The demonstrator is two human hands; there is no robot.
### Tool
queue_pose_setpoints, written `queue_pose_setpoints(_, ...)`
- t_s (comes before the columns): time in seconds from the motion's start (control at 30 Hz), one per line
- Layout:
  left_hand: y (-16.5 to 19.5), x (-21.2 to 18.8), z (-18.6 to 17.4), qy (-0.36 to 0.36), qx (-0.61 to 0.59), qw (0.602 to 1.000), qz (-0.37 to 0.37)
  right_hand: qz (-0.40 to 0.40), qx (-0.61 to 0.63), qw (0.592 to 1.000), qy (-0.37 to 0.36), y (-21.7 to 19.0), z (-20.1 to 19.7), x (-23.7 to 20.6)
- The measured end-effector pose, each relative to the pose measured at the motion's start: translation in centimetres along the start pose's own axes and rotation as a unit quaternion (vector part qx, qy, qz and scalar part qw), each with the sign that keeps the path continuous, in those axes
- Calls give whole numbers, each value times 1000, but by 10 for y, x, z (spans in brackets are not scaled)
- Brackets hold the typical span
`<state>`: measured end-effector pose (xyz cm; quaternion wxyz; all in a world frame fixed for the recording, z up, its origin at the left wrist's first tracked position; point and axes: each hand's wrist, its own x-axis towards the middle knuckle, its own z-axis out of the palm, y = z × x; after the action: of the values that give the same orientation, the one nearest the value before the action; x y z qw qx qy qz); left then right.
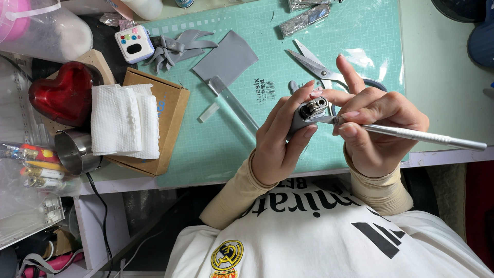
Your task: The person uses a metal sculpting tool to carve and refine a small gray clay object held in the left hand. They repeatedly scrape, smooth, and shape the surface, occasionally rotating the object to access different areas. The work is performed on a green cutting mat with scattered clay shavings and tools nearby.
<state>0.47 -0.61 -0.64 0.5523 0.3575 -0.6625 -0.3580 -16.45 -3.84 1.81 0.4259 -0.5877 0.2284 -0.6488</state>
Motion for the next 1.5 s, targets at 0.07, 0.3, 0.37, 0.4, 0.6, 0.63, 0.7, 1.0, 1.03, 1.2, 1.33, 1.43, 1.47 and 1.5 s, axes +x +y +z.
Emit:
queue_pose_setpoints(0.07, 2, -1, -1, 2, 17, 1000, -15, -5, 0, 1000, -7, -1, 1, 0)
queue_pose_setpoints(0.3, 2, 0, 0, 15, 60, 998, -3, -5, -1, 1000, 1, -2, 4, 0)
queue_pose_setpoints(0.37, 2, 0, 1, 18, 64, 998, 0, -8, -14, 1000, -2, -3, 6, -1)
queue_pose_setpoints(0.4, 1, 0, 1, 19, 67, 998, 2, -10, -21, 1000, -3, -4, 7, -1)
queue_pose_setpoints(0.6, -1, -1, 4, 26, 80, 996, 17, -9, -13, 1000, -15, -5, 8, 0)
queue_pose_setpoints(0.63, -1, -2, 4, 26, 78, 996, 18, -9, -7, 1000, -16, -5, 8, 1)
queue_pose_setpoints(0.7, -2, -2, 3, 26, 74, 997, 19, -12, 15, 1000, -22, -4, 7, 2)
queue_pose_setpoints(1.0, -5, -5, 5, 60, 99, 993, 36, -90, -48, 995, 3, 5, -2, 0)
queue_pose_setpoints(1.03, -5, -6, 6, 70, 111, 990, 42, -89, -63, 994, 2, 5, -3, 0)
queue_pose_setpoints(1.2, -6, -8, 5, 91, 124, 987, 56, -52, -60, 997, -2, 2, -1, 1)
queue_pose_setpoints(1.33, -8, -9, 5, 89, 117, 987, 59, -45, -75, 996, -1, -1, 4, 2)
queue_pose_setpoints(1.43, -9, -9, 6, 87, 116, 988, 60, -45, -72, 996, -8, -3, 6, 1)
queue_pose_setpoints(1.47, -10, -9, 6, 87, 118, 987, 61, -47, -68, 996, -14, -3, 6, 1)
queue_pose_setpoints(1.5, -10, -9, 6, 85, 115, 988, 61, -52, -69, 996, -18, -3, 6, 1)
